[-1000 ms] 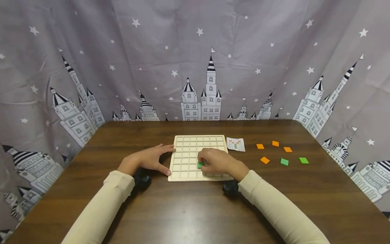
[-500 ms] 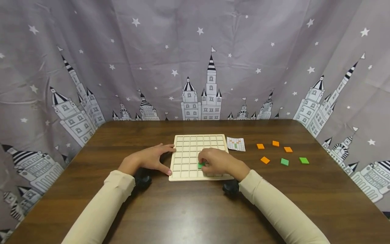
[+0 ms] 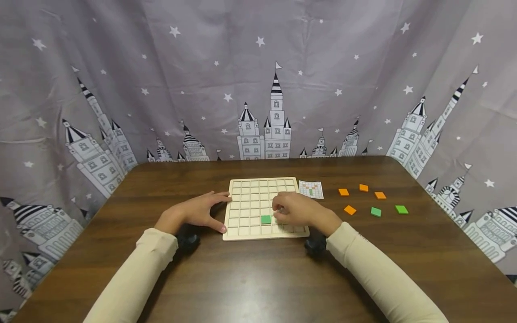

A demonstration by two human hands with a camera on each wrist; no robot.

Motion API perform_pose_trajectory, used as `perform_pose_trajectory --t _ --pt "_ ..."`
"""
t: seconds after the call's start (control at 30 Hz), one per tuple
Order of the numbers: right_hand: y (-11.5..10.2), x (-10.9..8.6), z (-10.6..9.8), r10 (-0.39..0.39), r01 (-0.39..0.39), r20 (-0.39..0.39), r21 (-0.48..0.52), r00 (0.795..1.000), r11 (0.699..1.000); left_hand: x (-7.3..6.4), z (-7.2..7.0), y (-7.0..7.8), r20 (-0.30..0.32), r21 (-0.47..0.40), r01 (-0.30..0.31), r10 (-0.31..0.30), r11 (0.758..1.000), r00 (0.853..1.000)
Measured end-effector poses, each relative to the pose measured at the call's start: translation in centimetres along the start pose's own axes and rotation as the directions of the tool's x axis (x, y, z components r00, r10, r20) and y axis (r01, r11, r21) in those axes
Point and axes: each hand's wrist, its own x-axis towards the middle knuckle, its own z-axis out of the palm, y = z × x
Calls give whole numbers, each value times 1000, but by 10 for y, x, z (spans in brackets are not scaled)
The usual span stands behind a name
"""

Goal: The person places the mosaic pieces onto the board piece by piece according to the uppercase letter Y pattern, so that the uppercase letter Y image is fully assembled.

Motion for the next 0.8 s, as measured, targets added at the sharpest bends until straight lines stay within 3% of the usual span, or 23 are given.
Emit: perform_pose_trajectory --t 0.1,0.27,0.47,0.6,0.8 --pt "4 -3 2 -29 29 -15 5 999 1000 -1 -2 -1 -4 6 -2 2 1000 1000" --pt "9 -13 -1 -11 11 -18 -6 1000 1000 -3 -2 1 2 -8 -7 7 1000 1000" --pt "48 -48 -32 106 -113 -94 -73 990 991 -2 -2 2 -7 -6 -17 17 1000 1000" --pt "77 -87 -62 282 -294 -118 -103 952 950 0 -2 0 -6 3 -23 23 1000 1000" --pt "105 -141 -82 458 -457 -20 -122 889 881 3 -1 -1 2 7 -18 18 1000 1000"
